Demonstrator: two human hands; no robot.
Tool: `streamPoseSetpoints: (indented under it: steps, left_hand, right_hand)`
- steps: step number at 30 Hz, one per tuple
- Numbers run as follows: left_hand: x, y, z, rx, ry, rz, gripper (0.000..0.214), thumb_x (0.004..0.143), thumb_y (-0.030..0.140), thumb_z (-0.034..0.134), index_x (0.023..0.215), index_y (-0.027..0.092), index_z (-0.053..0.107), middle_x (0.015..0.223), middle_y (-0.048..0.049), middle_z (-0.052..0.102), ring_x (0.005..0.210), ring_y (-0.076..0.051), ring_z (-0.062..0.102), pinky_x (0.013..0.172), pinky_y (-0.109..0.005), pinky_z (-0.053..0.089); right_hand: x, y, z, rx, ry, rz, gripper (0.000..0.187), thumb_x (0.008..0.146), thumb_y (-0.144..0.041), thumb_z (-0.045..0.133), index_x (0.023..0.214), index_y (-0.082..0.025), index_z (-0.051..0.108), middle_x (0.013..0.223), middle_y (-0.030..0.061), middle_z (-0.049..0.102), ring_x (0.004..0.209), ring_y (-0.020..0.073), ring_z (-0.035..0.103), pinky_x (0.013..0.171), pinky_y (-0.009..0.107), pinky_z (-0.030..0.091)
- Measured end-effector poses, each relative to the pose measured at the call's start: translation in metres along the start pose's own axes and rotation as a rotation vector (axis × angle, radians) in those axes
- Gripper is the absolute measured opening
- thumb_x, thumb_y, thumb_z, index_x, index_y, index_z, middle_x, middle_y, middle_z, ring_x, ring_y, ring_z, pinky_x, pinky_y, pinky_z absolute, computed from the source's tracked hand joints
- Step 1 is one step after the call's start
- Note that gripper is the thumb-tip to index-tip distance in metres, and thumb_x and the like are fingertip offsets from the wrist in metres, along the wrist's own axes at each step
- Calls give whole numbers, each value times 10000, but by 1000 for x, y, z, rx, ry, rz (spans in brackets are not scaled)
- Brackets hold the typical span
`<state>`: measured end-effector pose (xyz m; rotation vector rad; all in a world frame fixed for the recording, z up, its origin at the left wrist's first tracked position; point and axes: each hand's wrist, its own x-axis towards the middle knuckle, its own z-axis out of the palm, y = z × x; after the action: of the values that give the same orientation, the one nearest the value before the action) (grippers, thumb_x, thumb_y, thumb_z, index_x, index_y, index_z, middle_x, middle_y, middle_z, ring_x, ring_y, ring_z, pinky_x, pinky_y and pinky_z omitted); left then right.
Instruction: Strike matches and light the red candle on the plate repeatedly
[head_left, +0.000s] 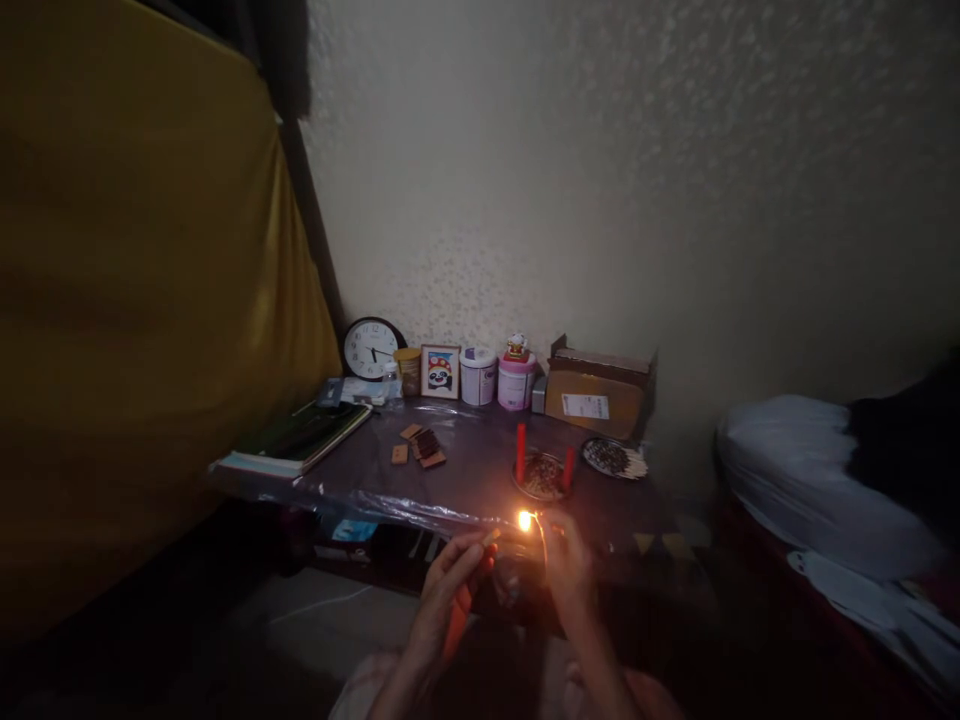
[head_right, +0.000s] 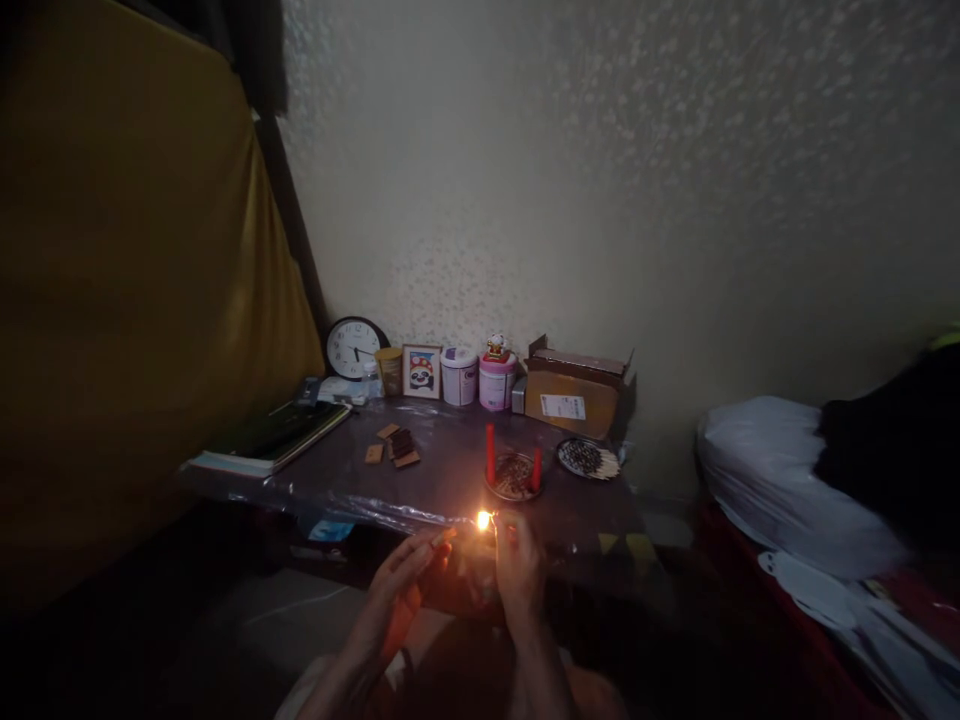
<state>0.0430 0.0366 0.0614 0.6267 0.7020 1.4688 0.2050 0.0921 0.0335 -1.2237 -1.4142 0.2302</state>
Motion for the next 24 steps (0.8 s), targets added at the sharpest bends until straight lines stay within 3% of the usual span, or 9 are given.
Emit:
streamPoseSetpoints:
  steps: [4,14,24]
  left_hand:
    - [3,-3,-14,-20,17,-8,199,685,279,697,851,169,690,1028,-74,673,942,-195,593,853,-302,438]
    - [12,-9,-67,37,31,-12,258,707,284,673,948,195,646,1104,-89,652,972,-219,597,866,-353,429]
    - [19,-18,-83,6,71,-59,262,681,270,701,922,179,654,1027,-100,694,878,-202,636,784,-322,472]
  right_hand:
    - [9,-3,-5,111,72,115,259,784,-409,541,800,-177,656,764,46,687,711,202,618,625,295,475]
    - [23,-1,-7,232,149,76,173,766,-332,563,730,-180,638,781,34,637,761,180,573,701,296,461]
    - [30,3,-4,253,224,33,153,761,-312,590,691,-179,618,750,29,602,754,174,563,709,311,463]
